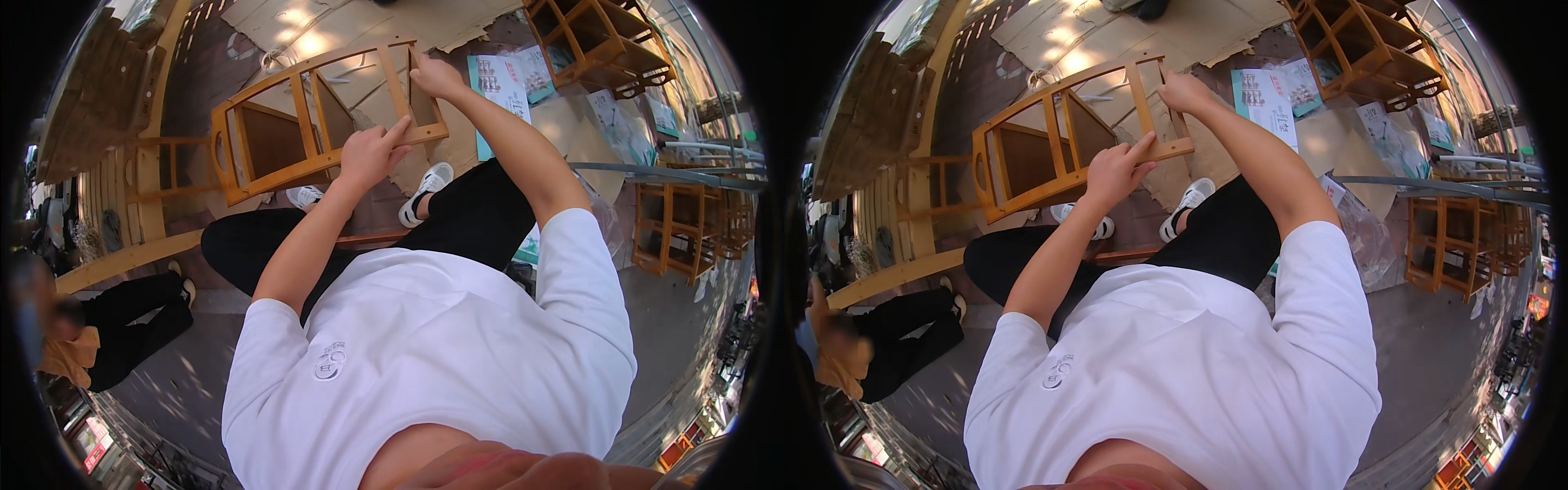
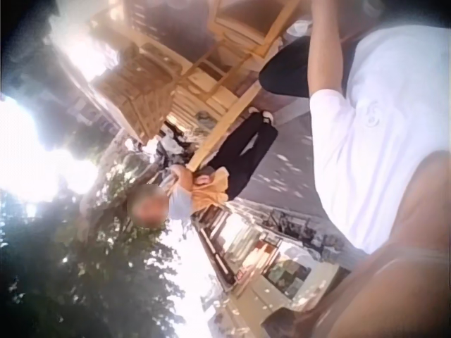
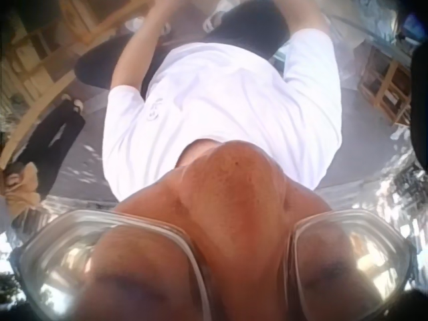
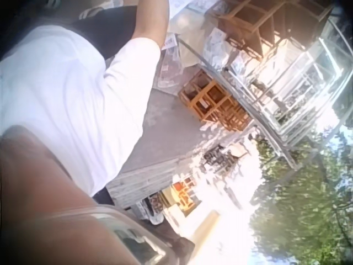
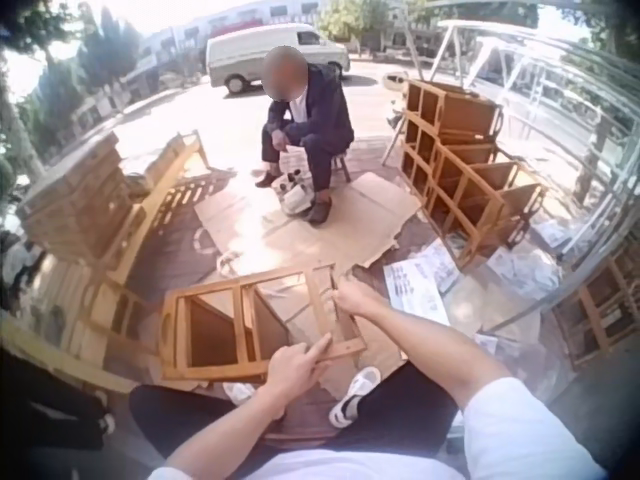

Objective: The person assembles a wooden chair frame on the ground. They align wooden parts, insert screws, and use a cordless drill to fasten joints, repeating the process for multiple sections of the frame.

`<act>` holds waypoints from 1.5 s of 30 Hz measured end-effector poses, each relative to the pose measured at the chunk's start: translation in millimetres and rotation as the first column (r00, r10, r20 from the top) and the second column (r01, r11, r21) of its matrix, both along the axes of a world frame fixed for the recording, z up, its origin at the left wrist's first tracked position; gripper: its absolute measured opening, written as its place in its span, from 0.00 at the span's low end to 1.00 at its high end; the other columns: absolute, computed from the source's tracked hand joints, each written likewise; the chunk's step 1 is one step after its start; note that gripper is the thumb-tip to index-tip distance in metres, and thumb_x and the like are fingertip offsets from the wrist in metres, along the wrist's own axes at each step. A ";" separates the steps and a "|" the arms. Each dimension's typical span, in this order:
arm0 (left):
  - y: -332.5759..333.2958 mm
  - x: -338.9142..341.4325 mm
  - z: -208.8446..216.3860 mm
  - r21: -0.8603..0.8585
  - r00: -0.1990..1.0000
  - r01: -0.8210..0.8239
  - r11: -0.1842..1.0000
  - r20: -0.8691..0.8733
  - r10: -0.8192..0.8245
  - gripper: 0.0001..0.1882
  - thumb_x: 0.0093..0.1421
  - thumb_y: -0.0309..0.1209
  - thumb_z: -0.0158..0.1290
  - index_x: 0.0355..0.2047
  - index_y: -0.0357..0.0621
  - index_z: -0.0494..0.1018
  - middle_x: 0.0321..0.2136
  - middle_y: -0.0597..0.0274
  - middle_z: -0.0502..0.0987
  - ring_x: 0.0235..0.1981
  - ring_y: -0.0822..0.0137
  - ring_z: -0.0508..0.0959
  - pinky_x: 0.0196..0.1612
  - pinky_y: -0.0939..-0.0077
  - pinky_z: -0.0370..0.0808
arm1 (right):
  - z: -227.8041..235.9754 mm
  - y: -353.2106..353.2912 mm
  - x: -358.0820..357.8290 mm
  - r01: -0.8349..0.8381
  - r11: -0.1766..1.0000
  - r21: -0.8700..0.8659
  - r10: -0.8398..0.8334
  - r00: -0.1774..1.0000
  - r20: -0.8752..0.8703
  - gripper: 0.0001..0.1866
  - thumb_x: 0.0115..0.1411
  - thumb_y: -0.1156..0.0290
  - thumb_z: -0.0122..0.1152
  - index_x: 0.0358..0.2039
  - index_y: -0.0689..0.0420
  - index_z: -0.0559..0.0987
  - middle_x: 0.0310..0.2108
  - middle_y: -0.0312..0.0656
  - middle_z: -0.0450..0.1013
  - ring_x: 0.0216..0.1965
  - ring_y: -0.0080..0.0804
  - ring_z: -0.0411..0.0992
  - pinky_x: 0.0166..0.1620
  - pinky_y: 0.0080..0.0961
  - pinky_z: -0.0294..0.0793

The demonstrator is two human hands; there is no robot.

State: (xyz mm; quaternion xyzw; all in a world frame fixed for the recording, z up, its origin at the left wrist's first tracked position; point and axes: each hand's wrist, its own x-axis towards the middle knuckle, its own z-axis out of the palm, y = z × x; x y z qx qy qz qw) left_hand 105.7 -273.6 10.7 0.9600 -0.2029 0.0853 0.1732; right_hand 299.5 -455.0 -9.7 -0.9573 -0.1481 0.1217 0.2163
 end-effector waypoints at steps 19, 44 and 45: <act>0.9 1.9 -2.5 0.002 1.000 0.005 1.000 0.013 -0.005 0.31 0.61 0.48 0.60 0.65 0.63 0.69 0.25 0.59 0.75 0.24 0.54 0.78 0.30 0.61 0.75 | -6.8 22.2 -9.4 0.082 0.997 0.008 -0.082 0.997 0.007 0.24 0.59 0.59 0.51 0.44 0.68 0.79 0.39 0.63 0.80 0.42 0.60 0.80 0.47 0.49 0.78; -47.8 37.5 3.2 0.137 0.944 0.137 0.981 0.283 -0.171 0.15 0.52 0.40 0.63 0.38 0.51 0.75 0.34 0.64 0.75 0.52 0.59 0.71 0.63 0.52 0.56 | -24.1 -2.0 14.7 -0.037 0.956 0.290 0.046 0.999 -0.025 0.28 0.64 0.54 0.51 0.46 0.71 0.74 0.40 0.67 0.76 0.42 0.62 0.76 0.46 0.48 0.74; -44.4 34.5 -5.4 0.162 0.951 0.113 0.980 0.268 -0.153 0.13 0.54 0.39 0.61 0.37 0.50 0.74 0.32 0.65 0.76 0.50 0.60 0.72 0.63 0.52 0.57 | -18.0 -0.4 7.2 -0.055 0.938 0.341 0.071 0.997 -0.035 0.28 0.65 0.53 0.51 0.46 0.71 0.74 0.35 0.62 0.78 0.35 0.55 0.79 0.39 0.44 0.76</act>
